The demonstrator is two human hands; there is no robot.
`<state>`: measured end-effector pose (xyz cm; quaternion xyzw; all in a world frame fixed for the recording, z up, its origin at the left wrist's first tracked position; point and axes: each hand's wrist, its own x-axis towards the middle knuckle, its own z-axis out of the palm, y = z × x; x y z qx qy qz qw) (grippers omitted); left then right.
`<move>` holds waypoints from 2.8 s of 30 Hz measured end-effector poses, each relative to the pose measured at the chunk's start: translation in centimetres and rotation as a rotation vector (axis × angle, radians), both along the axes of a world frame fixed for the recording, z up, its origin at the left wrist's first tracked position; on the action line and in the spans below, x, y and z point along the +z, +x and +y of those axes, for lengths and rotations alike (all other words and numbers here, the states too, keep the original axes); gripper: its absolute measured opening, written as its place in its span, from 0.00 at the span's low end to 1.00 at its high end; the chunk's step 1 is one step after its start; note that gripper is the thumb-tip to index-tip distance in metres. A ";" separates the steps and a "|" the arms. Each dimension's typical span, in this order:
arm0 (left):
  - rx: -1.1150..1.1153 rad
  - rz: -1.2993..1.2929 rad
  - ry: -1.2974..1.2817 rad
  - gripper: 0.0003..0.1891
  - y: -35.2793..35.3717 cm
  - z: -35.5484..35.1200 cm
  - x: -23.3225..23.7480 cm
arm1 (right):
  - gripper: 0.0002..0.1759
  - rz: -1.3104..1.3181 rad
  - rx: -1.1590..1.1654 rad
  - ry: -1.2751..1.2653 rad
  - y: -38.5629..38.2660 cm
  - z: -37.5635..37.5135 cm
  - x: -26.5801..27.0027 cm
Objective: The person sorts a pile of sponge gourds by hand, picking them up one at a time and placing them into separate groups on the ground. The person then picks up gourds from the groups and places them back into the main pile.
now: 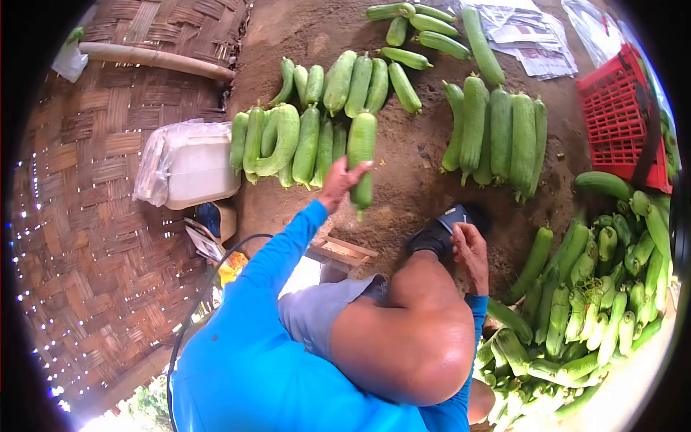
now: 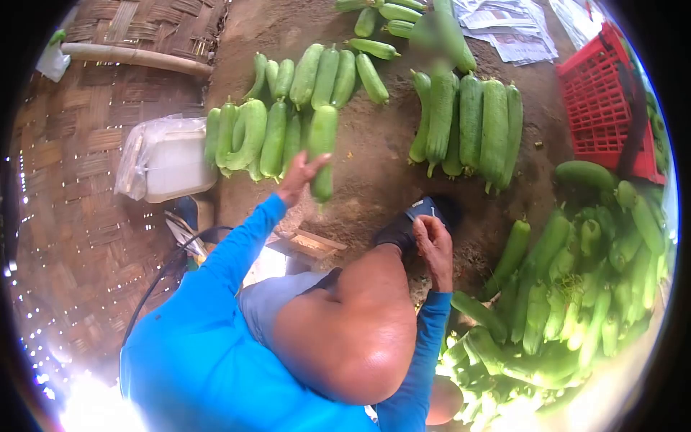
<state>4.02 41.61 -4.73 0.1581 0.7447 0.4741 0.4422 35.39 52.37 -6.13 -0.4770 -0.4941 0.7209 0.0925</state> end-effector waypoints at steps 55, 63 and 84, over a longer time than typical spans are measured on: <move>-0.826 0.223 0.217 0.09 16.5 17.9 -0.5 | 0.37 -0.235 -0.653 0.394 16.8 31.9 -4.5; -0.785 -0.058 0.173 0.19 17.1 23.3 2.1 | 0.30 0.058 -0.642 0.142 11.1 22.1 -1.1; -0.309 0.421 0.023 0.25 10.1 23.5 -4.5 | 0.15 -0.027 -0.332 0.175 10.4 11.7 2.8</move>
